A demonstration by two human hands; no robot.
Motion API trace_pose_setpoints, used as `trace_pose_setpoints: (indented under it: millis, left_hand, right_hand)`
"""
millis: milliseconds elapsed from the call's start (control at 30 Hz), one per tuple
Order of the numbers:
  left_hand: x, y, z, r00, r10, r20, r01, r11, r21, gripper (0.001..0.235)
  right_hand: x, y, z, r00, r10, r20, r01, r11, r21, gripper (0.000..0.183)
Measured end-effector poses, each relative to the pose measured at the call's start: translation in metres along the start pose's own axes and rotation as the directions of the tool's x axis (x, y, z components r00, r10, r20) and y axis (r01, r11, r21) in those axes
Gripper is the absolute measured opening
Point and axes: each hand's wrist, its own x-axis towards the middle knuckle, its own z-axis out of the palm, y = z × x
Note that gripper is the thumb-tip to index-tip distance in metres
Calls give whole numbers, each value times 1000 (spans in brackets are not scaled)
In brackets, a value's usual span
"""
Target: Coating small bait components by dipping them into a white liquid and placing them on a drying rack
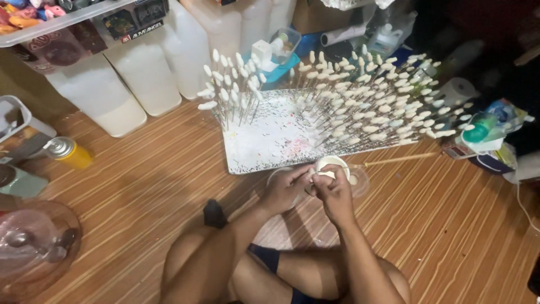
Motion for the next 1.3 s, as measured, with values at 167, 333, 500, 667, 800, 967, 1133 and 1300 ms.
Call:
trace_pose_setpoints:
  millis: [167,333,500,667,800,967,1133,1300]
  left_hand:
    - [-1,-34,27,989,-101,-110,51,921,-386,29]
    - [0,-50,29,980,-198,-19,182,931,-317,34]
    - [9,-30,39,974,-216,65,226,931,-288,37]
    - [12,-23,38,967,-231,105,251,931,-263,38]
    - [10,-15,40,960,-266,88,277,948,-155,39]
    - [7,-49,57,986,-82,148,71,995,74,42]
    - [7,-51,56,971,39,236,-101,961,257,43]
    - [8,-45,56,967,30,254,-118,933,340,44]
  right_hand:
    - [-6,13,-34,998,-8,69,8,1000,-9,30]
    - [-5,6,-79,991,-105,-88,95,990,-105,27]
    - [-8,-13,-91,959,-245,-139,238,969,-66,16]
    - [-5,-12,-102,950,-293,-109,275,949,-156,17]
    - [-1,-7,-111,896,-430,-107,337,818,-466,13]
    - [10,18,-113,832,-554,38,390,533,-751,9]
    - [24,52,-120,829,-548,107,382,417,-825,12]
    - [32,56,-109,808,-572,143,401,355,-845,12]
